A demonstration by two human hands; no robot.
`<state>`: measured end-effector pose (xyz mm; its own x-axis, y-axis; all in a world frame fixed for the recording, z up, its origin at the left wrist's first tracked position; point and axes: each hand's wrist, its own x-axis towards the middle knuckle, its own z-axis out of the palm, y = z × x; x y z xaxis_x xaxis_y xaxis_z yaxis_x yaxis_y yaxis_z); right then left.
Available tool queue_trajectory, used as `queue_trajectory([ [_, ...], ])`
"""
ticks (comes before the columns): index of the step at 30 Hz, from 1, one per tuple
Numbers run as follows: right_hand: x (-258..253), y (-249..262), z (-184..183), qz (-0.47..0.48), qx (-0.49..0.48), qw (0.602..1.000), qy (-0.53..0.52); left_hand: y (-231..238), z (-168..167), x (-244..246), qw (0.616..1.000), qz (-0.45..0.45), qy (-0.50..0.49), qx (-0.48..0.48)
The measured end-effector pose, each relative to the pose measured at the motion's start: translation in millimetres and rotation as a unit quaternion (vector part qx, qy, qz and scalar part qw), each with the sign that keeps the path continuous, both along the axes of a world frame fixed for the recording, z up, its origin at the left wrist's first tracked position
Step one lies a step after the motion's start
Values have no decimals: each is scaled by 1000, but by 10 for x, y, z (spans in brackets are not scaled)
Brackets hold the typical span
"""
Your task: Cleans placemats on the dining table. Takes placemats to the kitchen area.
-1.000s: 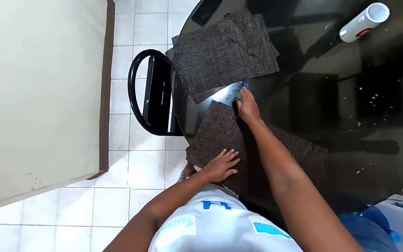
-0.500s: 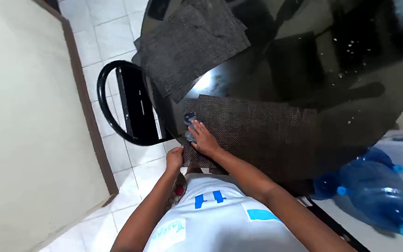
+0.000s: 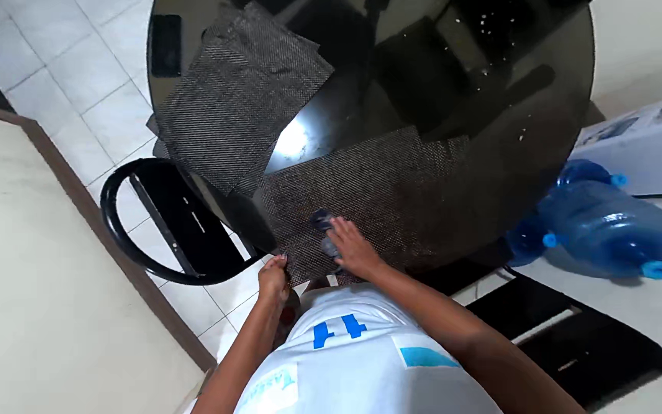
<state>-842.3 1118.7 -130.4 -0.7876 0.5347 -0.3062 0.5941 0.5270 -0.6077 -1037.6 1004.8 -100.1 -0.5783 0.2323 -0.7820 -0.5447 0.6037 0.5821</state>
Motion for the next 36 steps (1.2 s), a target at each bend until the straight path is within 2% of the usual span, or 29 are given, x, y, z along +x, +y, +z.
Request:
queue_trajectory([
  [3, 778, 498, -52, -167, 52, 983, -52, 43, -33, -60, 1000, -23, 12, -5],
  [7, 1706, 1215, -146, -339, 110, 931, -84, 11, -121, -99, 998, -64, 22, -6],
  [9, 1745, 1460, -68, -418, 140, 895, -69, 5, -122, -153, 994, -101, 35, 4],
  [10, 1553, 1513, 25, -427, 149, 890, -48, 35, -97, -181, 992, -120, 44, 9],
  [11, 1224, 1470, 147, -409, 151, 899, -24, 81, -44, -191, 989, -139, 51, 8],
  [13, 343, 1121, 358, -303, 132, 943, 32, 201, 23, -155, 979, -184, 85, -15],
  [15, -559, 619, 398, -137, 98, 980, 109, 295, -29, -101, 961, -228, 153, -34],
  [16, -908, 405, 302, -34, 73, 988, 133, 307, -89, -81, 951, -240, 192, -33],
  [18, -1290, 251, 62, 162, 28, 980, 113, 241, -181, -83, 938, -246, 242, -38],
  [19, -1360, 318, 1, 200, 29, 974, 99, 210, -164, -130, 928, -261, 260, -59],
  [20, -1372, 451, -24, 199, 34, 975, 87, 204, -132, -166, 922, -266, 274, -69],
  [22, -1201, 762, -53, 136, 69, 986, 61, 153, -82, -149, 928, -242, 274, -62],
  [24, -846, 1213, -82, 33, 120, 992, 18, 135, -77, -132, 942, -206, 261, -44],
  [27, 20, 1982, -113, -121, 168, 977, -46, 162, -89, -139, 953, -172, 249, -29],
  [30, 983, 2519, -161, -255, 175, 948, -72, 193, -15, -161, 948, -169, 270, -7],
  [32, 1452, 2632, -82, -356, 176, 917, -39, 337, 278, -212, 920, -217, 326, 27],
  [33, 1608, 2612, 1, -408, 176, 896, 1, 492, 513, -210, 893, -260, 363, 51],
  [35, 1793, 2447, 178, -499, 158, 845, 111, 873, 1042, -68, 815, -366, 434, 112],
  [36, 1839, 2344, 254, -541, 133, 811, 177, 1087, 1300, 71, 764, -413, 470, 158],
])
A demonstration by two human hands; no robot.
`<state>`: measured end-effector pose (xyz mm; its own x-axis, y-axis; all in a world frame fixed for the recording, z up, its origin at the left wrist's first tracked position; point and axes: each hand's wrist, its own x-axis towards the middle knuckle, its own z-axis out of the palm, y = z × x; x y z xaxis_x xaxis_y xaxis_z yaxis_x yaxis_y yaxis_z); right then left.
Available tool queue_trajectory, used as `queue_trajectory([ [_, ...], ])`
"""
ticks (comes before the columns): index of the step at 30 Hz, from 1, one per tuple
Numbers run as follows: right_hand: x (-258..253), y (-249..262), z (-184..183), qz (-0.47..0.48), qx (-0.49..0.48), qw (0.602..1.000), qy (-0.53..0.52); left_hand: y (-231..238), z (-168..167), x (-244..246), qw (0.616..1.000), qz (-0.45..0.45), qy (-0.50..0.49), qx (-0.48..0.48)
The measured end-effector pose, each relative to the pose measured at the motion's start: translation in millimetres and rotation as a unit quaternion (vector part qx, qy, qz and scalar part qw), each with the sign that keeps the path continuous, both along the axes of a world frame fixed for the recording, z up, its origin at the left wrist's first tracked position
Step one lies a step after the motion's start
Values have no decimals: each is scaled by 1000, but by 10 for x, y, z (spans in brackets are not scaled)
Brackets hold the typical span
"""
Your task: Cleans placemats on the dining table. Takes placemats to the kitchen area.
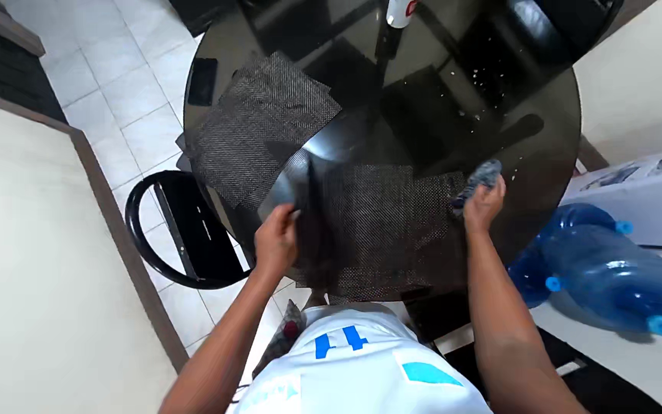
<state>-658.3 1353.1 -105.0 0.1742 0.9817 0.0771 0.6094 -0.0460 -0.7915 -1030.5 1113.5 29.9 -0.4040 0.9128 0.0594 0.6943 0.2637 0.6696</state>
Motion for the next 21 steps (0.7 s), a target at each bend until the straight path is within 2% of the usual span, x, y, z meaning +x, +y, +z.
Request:
queue_trajectory([
  [2, 79, -188, 163, -92, -10, 978, 189, 406, 483, 373, 978, -158, 63, 122],
  [3, 125, -271, 278, -133, -17, 952, 274, 568, 696, 574, 948, -237, 85, 194],
  [4, 202, -335, 394, -150, -15, 921, 359, 699, 890, 757, 909, -314, 102, 253],
  [6, 524, -428, 527, -102, -4, 856, 506, 809, 1151, 1008, 838, -439, 111, 304],
  [8, 914, -540, 558, -76, 34, 808, 583, 731, 1123, 1061, 803, -509, 108, 291],
  [11, 1393, -731, 596, -65, 69, 797, 596, 442, 708, 815, 801, -547, 96, 222],
  [13, 1480, -769, 742, -73, 64, 750, 655, 203, 275, 547, 837, -508, 92, 181],
  [15, 1503, -810, 799, -60, 58, 747, 660, 3, -242, 253, 903, -398, 82, 140],
  [18, 1152, -910, 862, -37, -5, 811, 585, -259, -970, -35, 984, -170, -8, 49],
  [20, 627, -1021, 854, -25, -76, 878, 473, -410, -1299, 19, 992, 9, -127, 16],
  [21, 310, -1101, 817, -22, -104, 909, 404, -472, -1396, 125, 977, 100, -189, 10],
])
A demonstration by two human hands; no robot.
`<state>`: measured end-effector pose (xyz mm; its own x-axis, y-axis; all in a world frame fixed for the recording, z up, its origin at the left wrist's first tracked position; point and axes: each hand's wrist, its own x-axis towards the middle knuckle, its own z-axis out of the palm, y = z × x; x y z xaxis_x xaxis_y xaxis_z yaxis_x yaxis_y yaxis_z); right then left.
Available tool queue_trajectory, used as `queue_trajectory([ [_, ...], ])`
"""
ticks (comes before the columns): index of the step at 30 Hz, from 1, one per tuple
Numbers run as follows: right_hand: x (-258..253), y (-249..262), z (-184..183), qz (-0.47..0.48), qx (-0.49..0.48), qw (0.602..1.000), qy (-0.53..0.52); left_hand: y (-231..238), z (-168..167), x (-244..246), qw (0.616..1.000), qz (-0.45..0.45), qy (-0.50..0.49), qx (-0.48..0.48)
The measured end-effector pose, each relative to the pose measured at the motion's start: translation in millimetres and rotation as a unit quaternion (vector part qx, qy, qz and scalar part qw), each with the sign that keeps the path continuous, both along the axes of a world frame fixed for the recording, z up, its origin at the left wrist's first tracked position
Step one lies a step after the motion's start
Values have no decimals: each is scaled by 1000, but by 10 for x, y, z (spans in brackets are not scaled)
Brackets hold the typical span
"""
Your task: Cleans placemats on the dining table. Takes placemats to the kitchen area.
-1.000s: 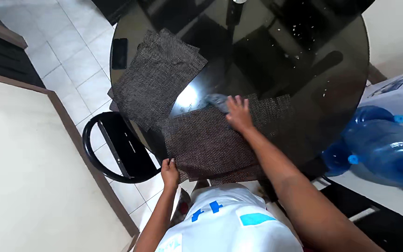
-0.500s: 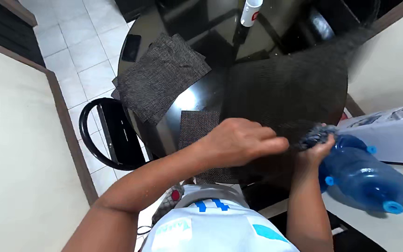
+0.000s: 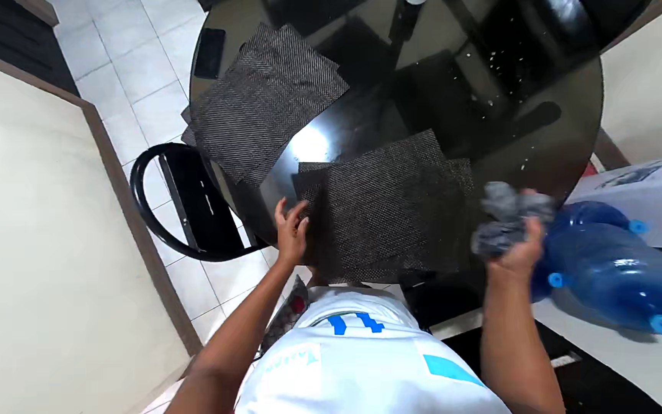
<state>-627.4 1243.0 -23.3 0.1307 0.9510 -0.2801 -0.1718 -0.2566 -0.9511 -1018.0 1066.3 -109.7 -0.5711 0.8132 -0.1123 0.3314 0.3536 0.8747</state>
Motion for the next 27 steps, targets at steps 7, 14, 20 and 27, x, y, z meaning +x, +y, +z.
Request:
queue_trajectory([
  [7, -2009, -989, -803, 548, 238, 717, -358, -311, -50, 622, 919, 177, -320, -149],
  [14, -2071, -1027, -1160, 600, 315, 615, -403, -334, -108, 483, 902, 208, -331, -185],
  [20, -647, 252, -1134, 392, 160, 694, -582, -342, -165, 472, 909, 205, -308, -193],
  [27, -295, 1167, -823, 251, 193, 772, -550, -375, 16, 362, 944, 126, -245, -180],
])
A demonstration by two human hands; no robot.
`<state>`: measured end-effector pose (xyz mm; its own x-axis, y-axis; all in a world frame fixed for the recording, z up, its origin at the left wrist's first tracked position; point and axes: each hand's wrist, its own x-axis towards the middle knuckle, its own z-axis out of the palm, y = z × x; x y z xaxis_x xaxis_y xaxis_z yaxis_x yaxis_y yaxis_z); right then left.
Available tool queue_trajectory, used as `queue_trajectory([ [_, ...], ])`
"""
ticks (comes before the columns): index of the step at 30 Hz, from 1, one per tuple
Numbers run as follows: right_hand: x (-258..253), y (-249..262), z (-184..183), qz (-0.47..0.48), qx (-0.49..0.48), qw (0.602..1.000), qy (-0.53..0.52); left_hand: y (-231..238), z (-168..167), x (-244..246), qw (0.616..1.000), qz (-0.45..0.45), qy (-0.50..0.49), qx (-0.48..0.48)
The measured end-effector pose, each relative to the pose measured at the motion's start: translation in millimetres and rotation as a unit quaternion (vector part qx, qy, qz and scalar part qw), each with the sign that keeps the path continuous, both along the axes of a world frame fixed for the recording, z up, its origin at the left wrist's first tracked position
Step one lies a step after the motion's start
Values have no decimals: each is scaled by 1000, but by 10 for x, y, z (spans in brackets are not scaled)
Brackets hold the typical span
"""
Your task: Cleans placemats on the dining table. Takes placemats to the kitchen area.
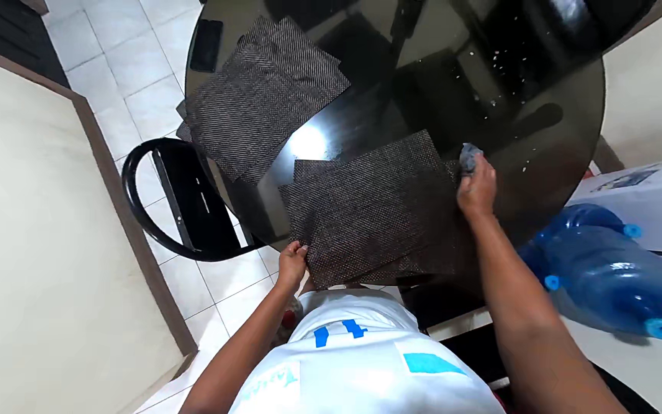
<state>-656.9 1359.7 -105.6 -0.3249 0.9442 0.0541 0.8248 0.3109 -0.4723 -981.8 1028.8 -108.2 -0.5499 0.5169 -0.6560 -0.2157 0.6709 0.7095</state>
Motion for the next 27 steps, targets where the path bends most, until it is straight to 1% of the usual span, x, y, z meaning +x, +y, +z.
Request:
queue_trajectory([
  [2, -679, -483, 224, 82, 17, 996, 26, -54, 50, 18, 1000, -11, -13, 8],
  [4, -1416, -1223, 317, 203, -10, 979, 27, -92, 54, 41, 999, -41, -15, -5],
  [5, -1747, -1575, 254, 280, -33, 959, 27, -108, 35, 49, 998, -61, -12, -19],
  [6, -2021, -1859, 125, 369, -74, 926, 18, -127, 8, 52, 996, -76, -9, -36],
  [7, -2223, -2046, -34, 453, -118, 884, 3, -164, -26, 54, 995, -83, -3, -54],
  [8, -2339, -2127, -178, 513, -146, 846, -9, -218, -58, 55, 995, -77, 0, -69],
  [9, -2384, -2122, -262, 540, -153, 827, -10, -276, -60, 47, 995, -63, 1, -74],
  [10, -2390, -2036, -277, 538, -154, 829, -5, -295, -19, 26, 997, -38, 5, -68],
  [12, -2253, -1691, -236, 478, -139, 867, -12, -275, 79, 9, 998, 20, -6, -52],
  [15, -1712, -955, -287, 341, -84, 935, -54, -245, 103, -57, 997, 54, -24, -52],
  [18, -908, -241, -374, 197, -62, 975, -82, -182, 121, -145, 998, 47, -24, -44],
  [20, -376, 117, -395, 111, -53, 989, -76, -102, 190, -184, 1000, 3, 15, -19],
  [21, -163, 219, -390, 70, -50, 994, -72, -54, 266, -220, 999, -24, 49, -3],
  [23, 116, 260, -342, -24, -36, 999, -28, 131, 503, -373, 989, -80, 120, 36],
  [25, 164, 127, -226, -114, -21, 992, 55, 439, 827, -606, 968, -143, 195, 67],
  [27, 83, -150, -107, -166, -15, 978, 125, 778, 1102, -874, 937, -189, 271, 113],
])
